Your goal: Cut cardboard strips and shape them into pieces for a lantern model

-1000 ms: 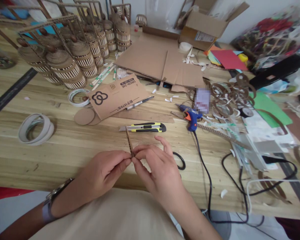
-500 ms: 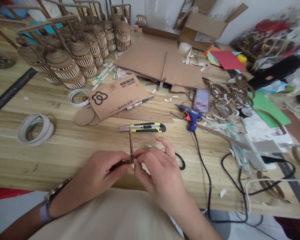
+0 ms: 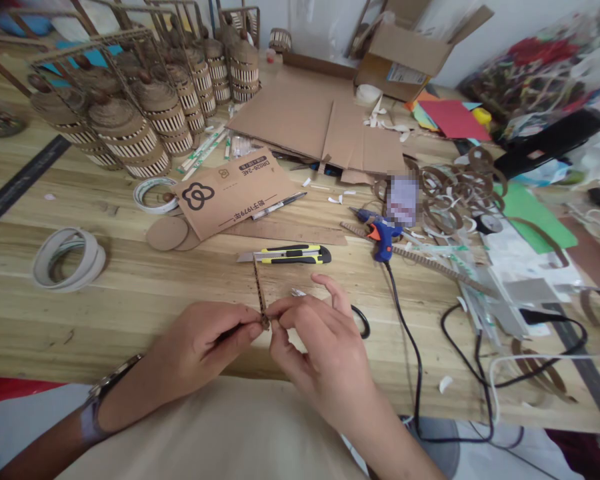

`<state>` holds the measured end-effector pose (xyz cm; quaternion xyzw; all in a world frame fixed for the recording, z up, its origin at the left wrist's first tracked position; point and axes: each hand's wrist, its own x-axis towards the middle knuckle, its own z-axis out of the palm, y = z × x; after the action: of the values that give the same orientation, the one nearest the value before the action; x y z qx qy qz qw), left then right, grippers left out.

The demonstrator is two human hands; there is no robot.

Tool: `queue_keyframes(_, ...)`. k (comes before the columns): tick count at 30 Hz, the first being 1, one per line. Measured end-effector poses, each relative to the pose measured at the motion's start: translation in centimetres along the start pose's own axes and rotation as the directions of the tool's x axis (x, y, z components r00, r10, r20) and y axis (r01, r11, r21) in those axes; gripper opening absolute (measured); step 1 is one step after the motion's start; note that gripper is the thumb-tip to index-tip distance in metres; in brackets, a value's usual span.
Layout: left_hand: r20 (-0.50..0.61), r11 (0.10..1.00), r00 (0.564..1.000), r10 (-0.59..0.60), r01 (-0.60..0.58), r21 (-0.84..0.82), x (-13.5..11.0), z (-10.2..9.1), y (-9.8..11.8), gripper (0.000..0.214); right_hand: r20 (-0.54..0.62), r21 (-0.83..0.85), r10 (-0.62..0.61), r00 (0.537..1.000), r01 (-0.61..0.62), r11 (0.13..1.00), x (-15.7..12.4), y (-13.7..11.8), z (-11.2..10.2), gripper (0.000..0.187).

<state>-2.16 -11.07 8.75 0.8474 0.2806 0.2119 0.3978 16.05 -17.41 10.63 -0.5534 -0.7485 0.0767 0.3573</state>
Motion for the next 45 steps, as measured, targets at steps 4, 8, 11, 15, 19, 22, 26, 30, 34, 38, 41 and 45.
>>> queue_keyframes(4,-0.023,0.990,0.999,-0.025,0.028,0.139,0.1,0.1,0.4,0.026,-0.016,-0.083,-0.031,0.999,0.030,0.996,-0.1,-0.2,0.8,0.020)
queue_keyframes(8,-0.036,0.993,0.993,-0.115,0.116,0.029,0.2,0.3,0.5,0.022,-0.058,-0.132,-0.018,0.998,0.010,0.991,-0.2,-0.2,1.5,0.015)
queue_keyframes(11,-0.066,0.994,0.992,-0.107,0.107,0.008,0.2,0.2,0.4,0.021,-0.060,-0.143,0.033,0.998,-0.041,0.989,-0.4,0.0,1.6,0.018)
queue_keyframes(15,-0.088,0.996,0.994,-0.071,0.075,0.043,0.2,0.1,0.4,0.022,-0.051,-0.125,0.044,0.998,-0.050,0.991,-0.6,0.1,1.6,0.011)
queue_keyframes(19,-0.121,0.995,0.993,-0.014,0.026,0.095,0.2,0.3,0.4,0.024,-0.101,-0.139,0.025,0.995,-0.039,0.990,-0.4,-0.3,1.5,0.013)
queue_keyframes(22,-0.156,0.982,0.987,0.045,-0.015,0.189,0.2,0.5,0.2,0.026,-0.116,-0.140,0.018,0.993,-0.034,0.990,-0.2,-0.6,1.6,0.015)
queue_keyframes(26,-0.178,0.979,0.982,0.071,-0.035,0.199,0.1,0.7,0.1,0.025,-0.115,-0.141,0.013,0.993,-0.030,0.990,-0.1,-0.9,1.7,0.017)
queue_keyframes(30,-0.188,0.983,0.978,0.088,-0.054,0.178,-0.1,0.7,0.0,0.024,-0.095,-0.144,0.003,0.995,-0.016,0.989,-0.2,-0.9,1.6,0.018)
queue_keyframes(34,-0.210,0.987,0.972,0.107,-0.079,0.136,-0.2,0.5,0.0,0.022,-0.069,-0.112,0.010,0.998,-0.018,0.994,-0.2,-0.7,1.2,0.018)
queue_keyframes(38,-0.123,0.998,0.992,0.012,-0.004,0.066,0.0,0.3,0.0,0.023,-0.051,-0.124,-0.005,0.999,-0.002,0.992,0.1,-0.7,1.0,0.016)
queue_keyframes(41,-0.087,0.998,0.995,-0.040,0.044,0.046,0.2,0.2,-0.1,0.025,-0.026,-0.160,-0.043,0.999,0.039,0.986,0.3,-0.9,0.6,0.016)
queue_keyframes(45,-0.144,0.993,0.983,-0.112,0.105,-0.052,0.2,0.1,-0.3,0.024,0.038,-0.046,-0.020,0.999,0.021,0.999,0.3,0.1,-1.0,0.006)
